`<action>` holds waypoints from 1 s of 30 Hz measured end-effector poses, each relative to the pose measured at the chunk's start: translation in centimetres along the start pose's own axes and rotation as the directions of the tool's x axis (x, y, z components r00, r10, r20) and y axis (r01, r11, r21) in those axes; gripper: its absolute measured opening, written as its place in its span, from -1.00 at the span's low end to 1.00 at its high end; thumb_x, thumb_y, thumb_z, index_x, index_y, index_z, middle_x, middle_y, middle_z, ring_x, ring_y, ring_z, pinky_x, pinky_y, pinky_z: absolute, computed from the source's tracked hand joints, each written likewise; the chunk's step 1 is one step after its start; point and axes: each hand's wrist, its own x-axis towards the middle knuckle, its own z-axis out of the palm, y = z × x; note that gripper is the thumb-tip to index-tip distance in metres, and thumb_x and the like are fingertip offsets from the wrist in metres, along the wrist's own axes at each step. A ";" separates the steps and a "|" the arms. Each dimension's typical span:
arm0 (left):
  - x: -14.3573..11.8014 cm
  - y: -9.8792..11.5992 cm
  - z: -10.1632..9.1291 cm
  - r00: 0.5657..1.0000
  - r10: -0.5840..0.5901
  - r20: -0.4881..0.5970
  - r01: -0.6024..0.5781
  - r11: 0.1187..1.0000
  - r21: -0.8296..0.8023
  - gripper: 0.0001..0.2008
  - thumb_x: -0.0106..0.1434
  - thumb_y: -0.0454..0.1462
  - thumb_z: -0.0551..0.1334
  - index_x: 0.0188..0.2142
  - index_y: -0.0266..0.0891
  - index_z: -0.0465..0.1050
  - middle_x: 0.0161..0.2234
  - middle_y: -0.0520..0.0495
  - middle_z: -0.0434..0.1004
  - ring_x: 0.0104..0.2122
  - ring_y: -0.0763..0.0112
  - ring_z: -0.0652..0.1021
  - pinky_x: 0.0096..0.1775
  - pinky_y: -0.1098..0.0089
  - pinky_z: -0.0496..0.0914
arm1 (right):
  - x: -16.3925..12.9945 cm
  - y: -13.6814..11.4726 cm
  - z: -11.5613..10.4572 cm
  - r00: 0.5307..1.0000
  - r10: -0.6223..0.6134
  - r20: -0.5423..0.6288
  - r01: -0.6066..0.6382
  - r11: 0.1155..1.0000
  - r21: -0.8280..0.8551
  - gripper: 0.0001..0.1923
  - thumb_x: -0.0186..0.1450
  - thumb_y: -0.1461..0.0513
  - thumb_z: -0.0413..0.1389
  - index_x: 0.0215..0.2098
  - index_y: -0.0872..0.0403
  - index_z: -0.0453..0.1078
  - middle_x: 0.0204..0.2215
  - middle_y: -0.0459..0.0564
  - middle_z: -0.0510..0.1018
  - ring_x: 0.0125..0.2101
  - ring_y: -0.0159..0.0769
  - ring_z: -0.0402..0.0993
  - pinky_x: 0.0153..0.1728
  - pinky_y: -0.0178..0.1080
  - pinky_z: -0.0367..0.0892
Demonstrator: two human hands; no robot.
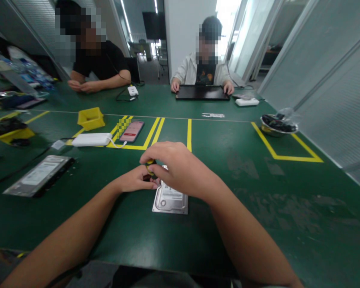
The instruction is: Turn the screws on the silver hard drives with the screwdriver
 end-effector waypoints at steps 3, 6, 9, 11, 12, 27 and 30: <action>0.0 -0.3 0.0 1.000 0.002 0.006 -0.002 1.000 -0.014 -0.76 0.24 -0.15 0.33 -0.25 -0.32 0.49 -0.36 -0.01 0.48 -0.35 0.45 0.47 -0.27 0.43 0.37 | 0.0 0.0 0.1 1.000 -0.001 0.014 0.001 1.000 0.003 -0.78 0.29 0.42 0.09 -0.16 0.10 0.49 -0.14 -0.04 0.63 -0.11 -0.30 0.52 -0.03 -0.25 0.33; 0.0 -0.4 0.0 1.000 0.004 0.002 -0.004 1.000 -0.018 -0.74 0.24 -0.13 0.34 -0.26 -0.32 0.49 -0.37 -0.01 0.48 -0.36 0.45 0.47 -0.28 0.43 0.37 | -0.1 0.0 0.0 1.000 -0.007 0.004 0.007 1.000 0.013 -0.74 0.28 0.44 0.07 -0.16 0.08 0.49 -0.12 -0.04 0.63 -0.10 -0.31 0.53 -0.02 -0.25 0.34; 0.0 -0.3 0.0 1.000 0.004 -0.002 -0.004 1.000 -0.019 -0.74 0.23 -0.13 0.34 -0.26 -0.31 0.50 -0.38 0.00 0.48 -0.37 0.45 0.47 -0.28 0.42 0.37 | 0.0 -0.1 -0.2 1.000 -0.022 -0.006 0.022 1.000 0.003 -0.78 0.28 0.42 0.09 -0.18 0.08 0.49 -0.10 -0.02 0.61 -0.10 -0.31 0.51 -0.03 -0.24 0.34; 0.0 -0.1 0.0 1.000 0.003 -0.001 -0.003 1.000 -0.012 -0.76 0.24 -0.15 0.34 -0.25 -0.31 0.50 -0.37 0.00 0.48 -0.36 0.45 0.47 -0.28 0.43 0.37 | 0.0 -0.3 -0.3 1.000 -0.017 -0.003 0.017 1.000 -0.012 -0.84 0.29 0.39 0.12 -0.21 0.09 0.49 -0.12 0.00 0.59 -0.12 -0.30 0.49 -0.06 -0.24 0.34; 0.0 0.0 0.0 1.000 0.005 0.000 -0.005 1.000 -0.005 -0.77 0.24 -0.16 0.33 -0.24 -0.30 0.51 -0.36 0.00 0.48 -0.36 0.45 0.46 -0.27 0.43 0.37 | 0.1 -0.3 -0.3 1.000 -0.009 -0.003 0.009 1.000 -0.020 -0.88 0.30 0.37 0.13 -0.23 0.10 0.49 -0.14 0.01 0.58 -0.14 -0.30 0.48 -0.08 -0.24 0.33; 0.0 0.2 0.0 1.000 0.007 0.009 -0.007 1.000 -0.025 -0.76 0.24 -0.14 0.33 -0.28 -0.31 0.50 -0.38 -0.01 0.48 -0.38 0.45 0.47 -0.30 0.43 0.37 | 0.1 -0.2 0.0 1.000 0.007 -0.015 -0.008 1.000 -0.025 -0.84 0.30 0.40 0.10 -0.20 0.10 0.46 -0.20 -0.02 0.61 -0.17 -0.30 0.50 -0.09 -0.25 0.32; 0.1 0.0 0.0 1.000 0.004 0.007 -0.004 1.000 -0.017 -0.75 0.24 -0.13 0.34 -0.28 -0.31 0.51 -0.38 -0.01 0.48 -0.39 0.46 0.46 -0.30 0.43 0.37 | 0.2 -0.3 0.0 1.000 -0.013 0.001 0.013 1.000 -0.021 -0.83 0.29 0.41 0.09 -0.20 0.13 0.48 -0.19 0.00 0.62 -0.15 -0.30 0.51 -0.08 -0.26 0.33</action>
